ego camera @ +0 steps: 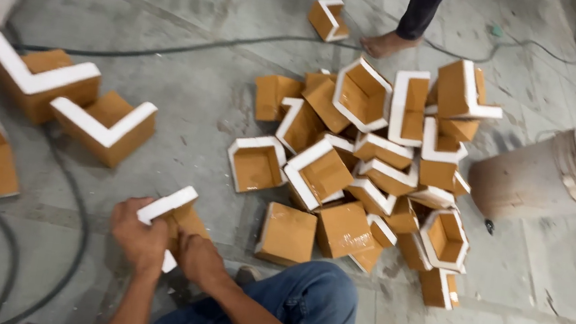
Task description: The person sits on the floor and uses a knife to cut and trim L-shaped cardboard and foam packaging materials, picking them up from a pile and setting them aside after processing.
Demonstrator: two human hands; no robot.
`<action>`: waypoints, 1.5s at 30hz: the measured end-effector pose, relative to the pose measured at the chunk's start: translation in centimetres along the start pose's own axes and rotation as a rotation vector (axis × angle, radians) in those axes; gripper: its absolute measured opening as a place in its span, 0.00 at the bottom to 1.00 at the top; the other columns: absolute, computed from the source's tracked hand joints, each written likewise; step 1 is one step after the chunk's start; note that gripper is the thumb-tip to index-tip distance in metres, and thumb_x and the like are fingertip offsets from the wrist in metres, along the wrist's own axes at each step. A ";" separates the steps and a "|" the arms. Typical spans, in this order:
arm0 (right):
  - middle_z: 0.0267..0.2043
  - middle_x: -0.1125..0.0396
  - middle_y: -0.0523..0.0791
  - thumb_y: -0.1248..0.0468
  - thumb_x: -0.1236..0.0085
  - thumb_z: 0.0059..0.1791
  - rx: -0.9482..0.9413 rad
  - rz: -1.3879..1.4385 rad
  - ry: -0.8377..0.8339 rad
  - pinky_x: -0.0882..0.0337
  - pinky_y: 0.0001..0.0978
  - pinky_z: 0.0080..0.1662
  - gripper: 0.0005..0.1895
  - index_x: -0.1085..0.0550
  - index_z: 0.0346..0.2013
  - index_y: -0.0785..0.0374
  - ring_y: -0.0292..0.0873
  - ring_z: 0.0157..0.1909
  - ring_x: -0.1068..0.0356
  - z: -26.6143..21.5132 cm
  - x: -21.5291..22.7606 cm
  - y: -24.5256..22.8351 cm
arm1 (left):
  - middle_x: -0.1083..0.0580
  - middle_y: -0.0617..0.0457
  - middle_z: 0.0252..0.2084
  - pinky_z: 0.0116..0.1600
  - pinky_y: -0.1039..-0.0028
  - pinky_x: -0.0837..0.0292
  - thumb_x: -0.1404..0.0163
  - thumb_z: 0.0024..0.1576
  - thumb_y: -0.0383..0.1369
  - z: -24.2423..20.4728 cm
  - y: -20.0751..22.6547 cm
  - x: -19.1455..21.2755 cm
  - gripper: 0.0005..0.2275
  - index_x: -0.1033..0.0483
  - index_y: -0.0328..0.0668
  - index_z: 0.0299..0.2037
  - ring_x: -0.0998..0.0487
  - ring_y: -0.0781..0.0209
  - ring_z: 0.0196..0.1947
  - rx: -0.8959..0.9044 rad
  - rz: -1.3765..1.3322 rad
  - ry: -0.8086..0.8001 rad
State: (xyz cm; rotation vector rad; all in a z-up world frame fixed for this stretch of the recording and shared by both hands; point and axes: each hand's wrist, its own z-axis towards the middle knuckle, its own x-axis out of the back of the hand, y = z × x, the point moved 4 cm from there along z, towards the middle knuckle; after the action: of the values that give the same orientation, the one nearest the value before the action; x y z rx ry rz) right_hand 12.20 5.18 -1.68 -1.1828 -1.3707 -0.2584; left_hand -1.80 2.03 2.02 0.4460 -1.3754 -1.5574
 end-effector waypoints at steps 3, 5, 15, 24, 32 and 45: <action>0.36 0.29 0.64 0.59 0.57 0.56 -0.108 -0.003 -0.048 0.29 0.60 0.40 0.18 0.32 0.56 0.67 0.69 0.39 0.29 -0.1 -0.5 0.7 | 0.25 0.41 0.41 0.54 0.52 0.30 0.48 0.42 0.20 0.0 0.1 -0.2 0.15 0.22 0.37 0.41 0.25 0.37 0.46 0.007 0.006 0.004; 0.37 0.30 0.64 0.59 0.58 0.56 -0.056 -0.041 -0.020 0.30 0.60 0.40 0.18 0.32 0.57 0.67 0.69 0.38 0.29 0.5 -3.1 3.0 | 0.24 0.41 0.41 0.53 0.53 0.29 0.47 0.42 0.21 0.3 -0.5 -0.2 0.15 0.21 0.38 0.41 0.25 0.37 0.46 0.029 0.038 -0.022; 0.36 0.33 0.66 0.55 0.61 0.60 0.040 -0.114 0.039 0.31 0.60 0.39 0.18 0.32 0.54 0.67 0.69 0.37 0.31 3.8 -8.1 7.9 | 0.22 0.42 0.38 0.50 0.56 0.26 0.44 0.40 0.24 1.0 -1.3 -0.6 0.12 0.19 0.41 0.36 0.22 0.39 0.43 0.168 0.092 -0.175; 0.48 0.32 0.64 0.54 0.66 0.59 -0.194 0.001 -0.186 0.29 0.58 0.50 0.20 0.32 0.53 0.64 0.70 0.50 0.31 7.7 -8.5 8.1 | 0.23 0.42 0.37 0.50 0.56 0.27 0.47 0.40 0.21 1.2 -0.7 -0.4 0.13 0.18 0.40 0.35 0.23 0.39 0.43 0.168 0.036 -0.171; 0.41 0.31 0.66 0.56 0.64 0.57 -0.026 -0.079 -0.113 0.29 0.62 0.43 0.18 0.34 0.55 0.62 0.71 0.44 0.29 8.6 -12.2 12.2 | 0.23 0.42 0.36 0.50 0.57 0.27 0.49 0.38 0.19 0.8 0.5 0.1 0.14 0.19 0.37 0.35 0.24 0.39 0.42 0.126 0.000 -0.024; 0.34 0.32 0.65 0.43 0.69 0.57 -0.181 0.095 -0.219 0.33 0.59 0.47 0.34 0.24 0.40 0.70 0.71 0.42 0.32 -5.0 -2.8 7.5 | 0.22 0.40 0.34 0.43 0.58 0.26 0.45 0.43 0.21 3.4 -5.7 -2.7 0.09 0.18 0.34 0.34 0.21 0.41 0.36 0.114 0.059 0.119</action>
State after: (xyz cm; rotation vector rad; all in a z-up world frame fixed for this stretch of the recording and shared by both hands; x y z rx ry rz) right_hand 20.09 3.44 -6.59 -1.4575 -1.4993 -0.1918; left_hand -5.60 5.51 -2.96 0.5541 -1.3780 -1.3877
